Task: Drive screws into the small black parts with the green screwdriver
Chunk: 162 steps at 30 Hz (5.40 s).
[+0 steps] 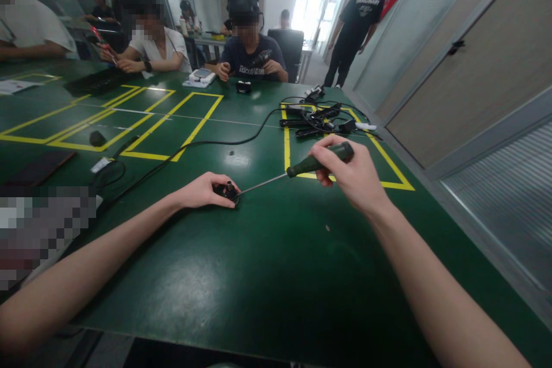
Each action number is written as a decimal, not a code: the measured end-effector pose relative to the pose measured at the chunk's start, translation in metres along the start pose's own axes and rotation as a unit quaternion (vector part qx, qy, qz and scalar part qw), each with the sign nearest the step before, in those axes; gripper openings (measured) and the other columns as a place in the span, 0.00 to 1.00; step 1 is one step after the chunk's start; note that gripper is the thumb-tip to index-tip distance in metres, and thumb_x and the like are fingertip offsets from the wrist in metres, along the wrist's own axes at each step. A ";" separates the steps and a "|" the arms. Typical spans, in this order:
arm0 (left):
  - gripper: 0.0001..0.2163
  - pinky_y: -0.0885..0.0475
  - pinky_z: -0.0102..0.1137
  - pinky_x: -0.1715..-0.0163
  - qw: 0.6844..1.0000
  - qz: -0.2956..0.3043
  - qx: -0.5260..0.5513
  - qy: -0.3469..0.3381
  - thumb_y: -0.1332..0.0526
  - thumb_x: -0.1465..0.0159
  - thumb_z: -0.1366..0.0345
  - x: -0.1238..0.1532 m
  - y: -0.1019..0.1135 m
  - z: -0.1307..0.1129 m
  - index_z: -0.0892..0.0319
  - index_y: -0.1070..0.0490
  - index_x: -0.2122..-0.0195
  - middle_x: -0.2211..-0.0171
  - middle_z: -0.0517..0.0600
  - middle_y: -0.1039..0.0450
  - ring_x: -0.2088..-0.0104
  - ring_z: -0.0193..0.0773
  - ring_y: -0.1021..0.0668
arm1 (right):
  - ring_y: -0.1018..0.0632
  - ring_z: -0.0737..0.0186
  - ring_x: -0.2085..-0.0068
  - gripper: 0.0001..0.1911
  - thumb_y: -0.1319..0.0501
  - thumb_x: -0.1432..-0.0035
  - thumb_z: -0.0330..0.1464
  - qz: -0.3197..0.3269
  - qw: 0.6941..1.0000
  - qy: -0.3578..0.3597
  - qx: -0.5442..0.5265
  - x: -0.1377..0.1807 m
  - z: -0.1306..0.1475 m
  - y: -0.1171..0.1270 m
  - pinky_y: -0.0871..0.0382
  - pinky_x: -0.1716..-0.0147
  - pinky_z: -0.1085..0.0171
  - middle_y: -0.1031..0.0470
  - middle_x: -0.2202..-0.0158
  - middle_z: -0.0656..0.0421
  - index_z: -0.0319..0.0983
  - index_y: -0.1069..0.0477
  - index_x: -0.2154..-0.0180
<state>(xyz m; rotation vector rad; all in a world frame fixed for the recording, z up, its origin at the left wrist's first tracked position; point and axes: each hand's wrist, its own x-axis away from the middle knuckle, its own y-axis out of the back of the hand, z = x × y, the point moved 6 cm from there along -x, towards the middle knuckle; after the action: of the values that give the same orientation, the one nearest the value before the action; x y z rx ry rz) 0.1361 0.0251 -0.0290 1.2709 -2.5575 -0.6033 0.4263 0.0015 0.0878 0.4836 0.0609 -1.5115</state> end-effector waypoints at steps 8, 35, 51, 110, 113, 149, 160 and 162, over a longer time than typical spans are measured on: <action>0.19 0.31 0.32 0.61 1.000 -0.001 -0.010 0.001 0.23 0.46 0.54 0.001 -0.001 0.004 0.60 0.15 0.57 0.65 0.48 0.20 0.64 0.38 0.24 | 0.23 0.66 0.76 0.14 0.26 0.48 0.44 0.022 1.000 0.009 0.001 -0.001 0.005 0.000 0.28 0.75 0.66 0.24 0.75 0.61 0.41 0.21 0.69; 0.21 0.37 0.29 0.67 0.999 -0.004 -0.046 -0.027 0.31 0.37 0.45 0.001 0.001 0.000 0.61 0.20 0.60 0.66 0.46 0.30 0.68 0.35 0.30 | 0.21 0.64 0.80 0.20 0.20 0.57 0.45 -0.061 0.998 -0.030 0.008 -0.010 -0.005 0.009 0.24 0.80 0.67 0.22 0.79 0.62 0.42 0.25 0.72; 0.22 0.34 0.30 0.64 0.999 0.002 -0.046 -0.019 0.32 0.36 0.47 0.001 0.000 0.003 0.61 0.19 0.53 0.61 0.49 0.24 0.64 0.38 0.27 | 0.20 0.62 0.80 0.20 0.22 0.54 0.44 -0.023 0.996 -0.083 -0.015 -0.011 -0.017 0.007 0.23 0.80 0.66 0.22 0.80 0.60 0.41 0.27 0.69; 0.20 0.36 0.30 0.66 0.999 -0.004 -0.037 -0.026 0.31 0.37 0.49 0.000 0.001 0.005 0.61 0.18 0.55 0.63 0.48 0.25 0.66 0.37 0.28 | 0.29 0.67 0.81 0.23 0.24 0.54 0.51 0.014 0.993 -0.109 0.048 -0.007 -0.013 0.008 0.37 0.80 0.66 0.30 0.84 0.63 0.42 0.28 0.72; 0.20 0.35 0.30 0.65 0.999 -0.002 -0.039 -0.025 0.31 0.37 0.48 0.001 0.001 0.004 0.61 0.18 0.55 0.63 0.48 0.24 0.65 0.37 0.28 | 0.26 0.66 0.78 0.25 0.22 0.60 0.49 0.013 0.993 -0.105 0.055 -0.008 -0.011 0.010 0.31 0.76 0.65 0.27 0.81 0.62 0.41 0.27 0.71; 0.20 0.38 0.29 0.68 0.998 -0.014 -0.051 -0.026 0.30 0.38 0.49 0.001 0.001 -0.001 0.62 0.18 0.55 0.65 0.47 0.26 0.68 0.35 0.30 | 0.27 0.67 0.77 0.18 0.23 0.57 0.44 0.018 0.996 -0.076 -0.044 -0.007 -0.006 -0.001 0.28 0.78 0.65 0.27 0.77 0.62 0.41 0.24 0.72; 0.19 0.36 0.31 0.65 0.997 -0.030 -0.067 -0.023 0.30 0.40 0.53 0.002 0.002 0.001 0.60 0.17 0.53 0.62 0.49 0.22 0.67 0.36 0.28 | 0.30 0.67 0.75 0.23 0.25 0.54 0.50 -0.094 0.991 -0.042 -0.081 -0.011 -0.009 0.007 0.33 0.81 0.66 0.30 0.73 0.58 0.39 0.28 0.73; 0.19 0.35 0.31 0.64 0.997 -0.034 -0.069 -0.025 0.30 0.40 0.53 0.003 0.003 -0.001 0.60 0.17 0.53 0.62 0.50 0.21 0.66 0.37 0.28 | 0.30 0.67 0.74 0.23 0.25 0.54 0.50 -0.096 0.991 -0.043 -0.083 -0.011 -0.008 0.006 0.33 0.81 0.66 0.30 0.73 0.58 0.39 0.28 0.73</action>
<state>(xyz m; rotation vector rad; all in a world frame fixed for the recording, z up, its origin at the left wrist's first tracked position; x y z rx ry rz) 0.1328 0.0243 -0.0273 1.3140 -2.4713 -0.8214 0.4338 0.0145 0.0859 0.2845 0.1671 -1.6975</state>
